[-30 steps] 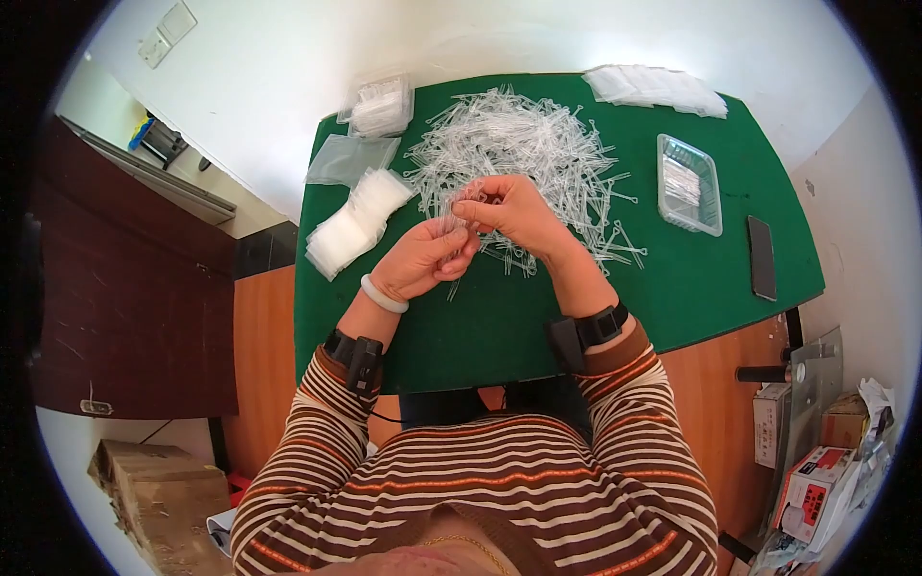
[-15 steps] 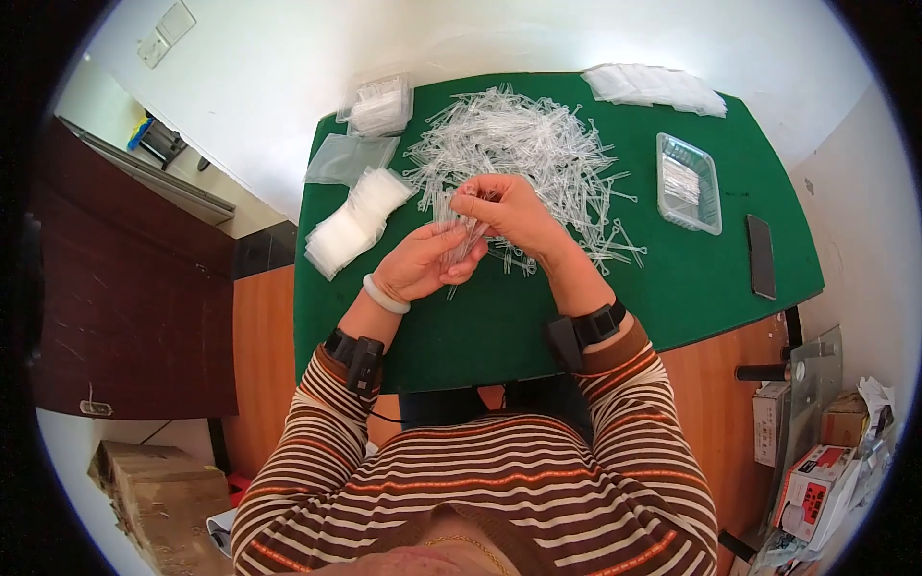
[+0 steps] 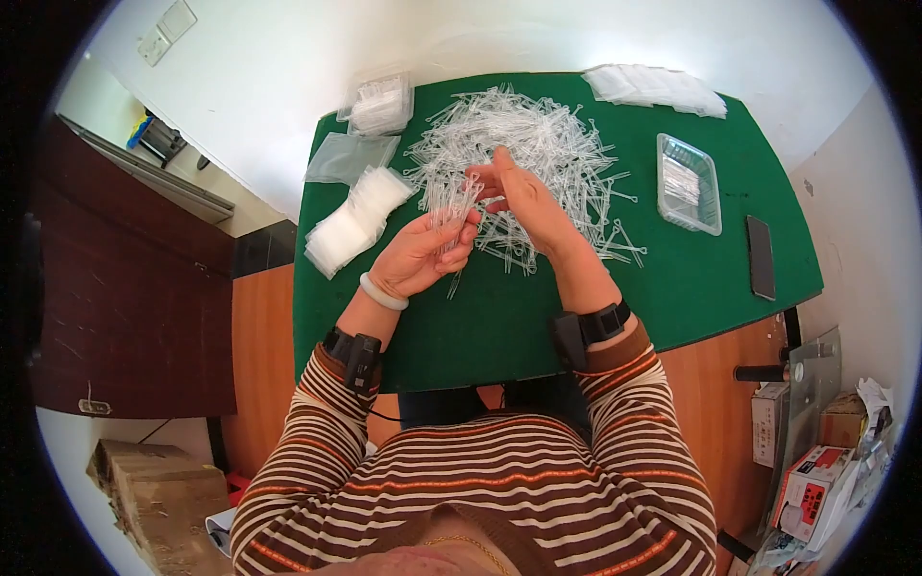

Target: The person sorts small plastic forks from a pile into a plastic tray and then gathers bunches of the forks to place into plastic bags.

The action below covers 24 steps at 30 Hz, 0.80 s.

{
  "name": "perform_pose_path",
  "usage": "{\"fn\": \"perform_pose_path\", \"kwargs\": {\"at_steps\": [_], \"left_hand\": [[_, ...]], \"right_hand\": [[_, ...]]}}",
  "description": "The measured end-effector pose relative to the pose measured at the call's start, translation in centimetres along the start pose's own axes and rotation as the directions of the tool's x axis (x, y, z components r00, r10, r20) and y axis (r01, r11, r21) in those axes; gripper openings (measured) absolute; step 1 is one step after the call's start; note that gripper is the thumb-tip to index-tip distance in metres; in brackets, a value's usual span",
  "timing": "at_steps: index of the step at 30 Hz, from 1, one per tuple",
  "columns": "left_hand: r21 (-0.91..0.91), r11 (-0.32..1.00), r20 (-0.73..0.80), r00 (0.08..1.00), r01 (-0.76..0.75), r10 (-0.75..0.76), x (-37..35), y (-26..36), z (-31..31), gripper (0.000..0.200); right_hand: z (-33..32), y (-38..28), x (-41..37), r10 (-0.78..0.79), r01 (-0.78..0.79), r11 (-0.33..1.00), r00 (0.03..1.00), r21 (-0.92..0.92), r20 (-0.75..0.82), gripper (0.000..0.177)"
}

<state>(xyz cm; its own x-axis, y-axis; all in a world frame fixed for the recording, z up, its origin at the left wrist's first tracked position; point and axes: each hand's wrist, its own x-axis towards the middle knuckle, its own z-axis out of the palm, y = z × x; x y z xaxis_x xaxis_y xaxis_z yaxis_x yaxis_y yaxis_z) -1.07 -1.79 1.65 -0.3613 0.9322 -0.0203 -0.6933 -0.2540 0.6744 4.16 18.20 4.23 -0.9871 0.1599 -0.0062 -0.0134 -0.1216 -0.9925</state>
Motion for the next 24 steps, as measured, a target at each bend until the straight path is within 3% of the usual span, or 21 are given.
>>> {"fn": "perform_pose_path", "kwargs": {"at_steps": [3, 4, 7, 9, 12, 13, 15, 16, 19, 21, 24], "left_hand": [[0.014, 0.998, -0.049, 0.997, -0.058, 0.059, 0.2, -0.2, -0.1, 0.022], [0.022, 0.996, -0.074, 0.993, -0.087, 0.089, 0.3, -0.3, -0.1, 0.019], [0.159, 0.983, -0.095, 0.99, -0.093, 0.109, 0.6, -0.7, -0.9, 0.018], [0.225, 0.97, -0.105, 0.988, -0.091, 0.117, 0.7, -0.9, -0.7, 0.017], [0.482, 0.869, -0.174, 0.96, -0.111, 0.22, 1.0, -1.8, -0.1, 0.017], [0.48, 0.87, -0.178, 0.959, -0.112, 0.221, 1.1, -2.0, 0.0, 0.017], [0.57, 0.799, -0.214, 0.904, -0.191, 0.369, 1.3, -2.5, 0.1, 0.015], [0.614, 0.757, -0.231, 0.866, -0.224, 0.443, 1.3, -2.7, 0.2, 0.016], [0.653, 0.742, -0.272, 0.866, -0.154, 0.419, 0.9, -1.9, 0.3, 0.016], [0.68, 0.724, -0.297, 0.858, -0.117, 0.419, 0.6, -1.3, 0.4, 0.016], [0.721, 0.653, -0.309, 0.736, -0.232, 0.603, 0.7, -1.7, 0.4, 0.019]], "right_hand": [[-0.4, 0.1, -0.1, 0.068, -0.036, 0.99, 0.972, -0.139, 0.226, 0.06], [-0.2, 0.1, -0.2, 0.068, -0.036, 0.99, 0.972, -0.139, 0.227, 0.06], [0.7, 0.2, -0.7, -0.099, 0.221, 0.925, 0.925, -0.309, 0.366, 0.045], [1.1, 1.1, -0.8, -0.067, 0.193, 0.932, 0.923, -0.307, 0.378, 0.044], [1.7, 2.0, -0.6, -0.003, 0.137, 0.942, 0.915, -0.305, 0.404, 0.044], [2.1, 1.9, -0.5, -0.125, 0.271, 0.912, 0.899, -0.308, 0.42, 0.047], [2.8, 1.5, -0.5, -0.354, 0.516, 0.802, 0.816, -0.301, 0.457, 0.054], [2.8, 1.3, -0.8, -0.346, 0.513, 0.805, 0.814, -0.297, 0.466, 0.054], [2.7, -0.4, -1.5, -0.274, 0.436, 0.835, 0.859, -0.336, 0.433, 0.06], [2.4, -0.4, -1.3, -0.298, 0.464, 0.821, 0.845, -0.332, 0.443, 0.061], [1.8, -0.2, -1.0, -0.344, 0.504, 0.796, 0.833, -0.336, 0.434, 0.064]]}}
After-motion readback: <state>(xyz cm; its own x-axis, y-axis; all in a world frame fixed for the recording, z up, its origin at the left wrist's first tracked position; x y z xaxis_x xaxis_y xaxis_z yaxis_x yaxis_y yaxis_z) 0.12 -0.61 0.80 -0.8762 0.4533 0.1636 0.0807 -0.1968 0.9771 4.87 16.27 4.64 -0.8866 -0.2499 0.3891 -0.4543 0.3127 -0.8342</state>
